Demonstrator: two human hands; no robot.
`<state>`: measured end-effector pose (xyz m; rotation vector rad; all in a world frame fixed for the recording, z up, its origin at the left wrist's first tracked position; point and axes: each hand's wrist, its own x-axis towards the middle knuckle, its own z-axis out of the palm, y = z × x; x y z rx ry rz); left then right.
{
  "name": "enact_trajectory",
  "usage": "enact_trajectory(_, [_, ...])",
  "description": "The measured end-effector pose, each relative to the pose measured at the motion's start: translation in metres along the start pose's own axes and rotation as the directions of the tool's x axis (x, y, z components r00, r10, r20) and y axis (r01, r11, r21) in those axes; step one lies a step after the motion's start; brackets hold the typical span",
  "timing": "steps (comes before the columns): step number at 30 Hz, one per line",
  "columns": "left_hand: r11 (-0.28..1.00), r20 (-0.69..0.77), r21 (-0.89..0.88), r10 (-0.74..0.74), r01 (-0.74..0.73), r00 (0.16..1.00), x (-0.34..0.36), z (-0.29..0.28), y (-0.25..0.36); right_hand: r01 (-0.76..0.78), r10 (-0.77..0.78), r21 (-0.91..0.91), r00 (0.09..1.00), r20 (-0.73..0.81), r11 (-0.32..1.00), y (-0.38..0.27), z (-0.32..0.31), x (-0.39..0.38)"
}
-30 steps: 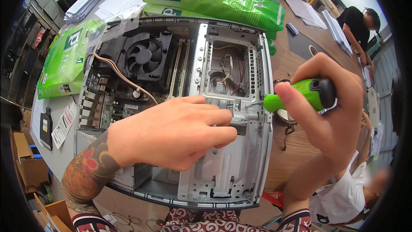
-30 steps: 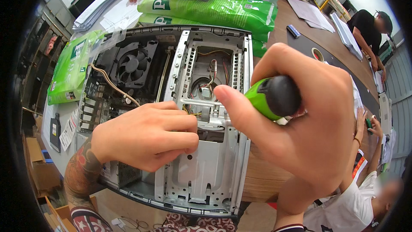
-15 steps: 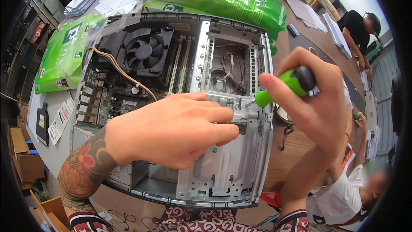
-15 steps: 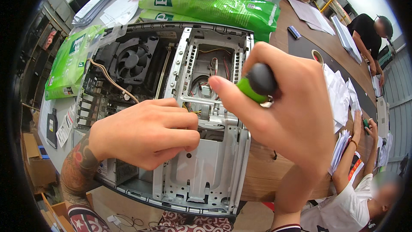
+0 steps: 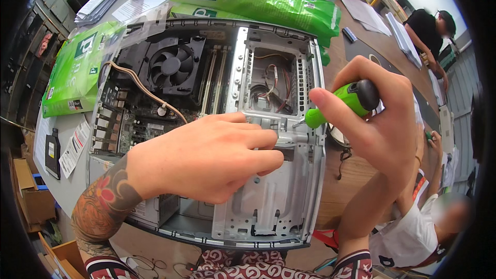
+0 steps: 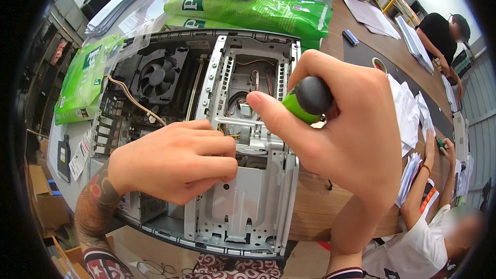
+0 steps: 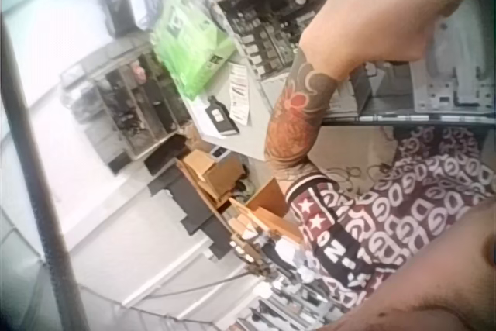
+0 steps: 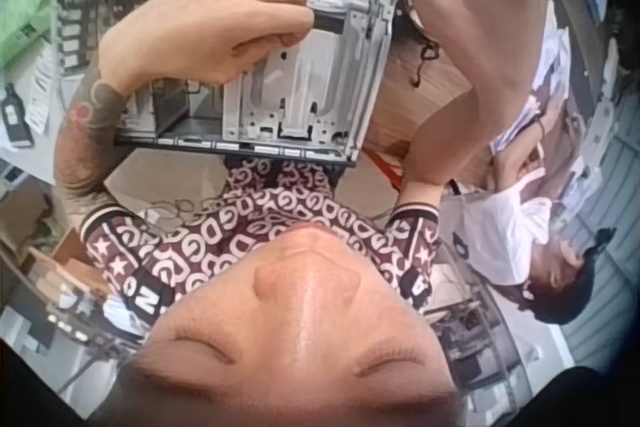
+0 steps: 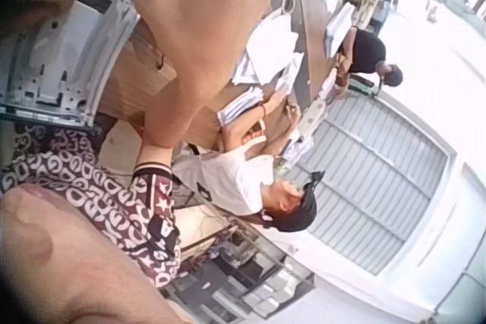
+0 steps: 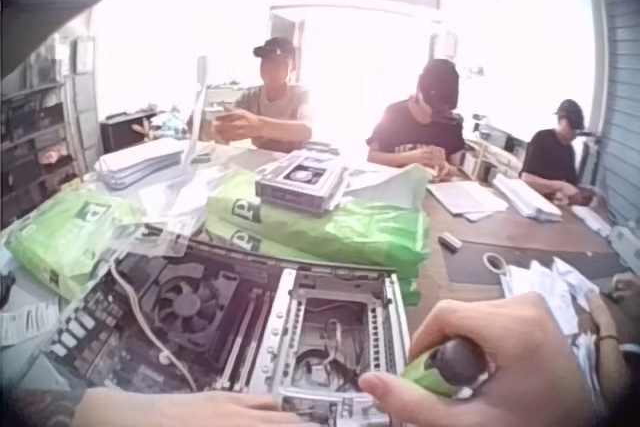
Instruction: The person works inside an open computer tower, using a screwdriver to unscrew and secure components including the internal fan and mounting brackets.
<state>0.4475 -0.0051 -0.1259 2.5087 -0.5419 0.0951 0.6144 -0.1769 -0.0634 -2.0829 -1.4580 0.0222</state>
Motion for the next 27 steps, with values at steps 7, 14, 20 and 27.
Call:
enact_trajectory(7, [1.0,0.0,0.015,0.001,-0.001,1.0,0.001,0.0,0.0,-0.062,0.085,0.184,0.989,-0.119,0.981,0.0,-0.003,-0.003])
enact_trajectory(14, [1.0,0.002,-0.003,-0.009,0.009,1.0,0.002,-0.001,0.001,0.118,-0.122,-0.061,0.991,-0.06,0.991,0.013,0.011,0.001])
enact_trajectory(20, [1.0,0.01,-0.001,-0.015,0.015,1.0,0.001,-0.002,0.003,0.141,-0.14,0.004,0.985,-0.097,0.99,0.014,0.009,0.001])
enact_trajectory(27, [1.0,0.007,0.003,0.004,-0.004,1.0,0.001,-0.001,0.001,0.278,-0.292,-0.161,0.954,-0.07,0.947,0.008,0.017,-0.004])
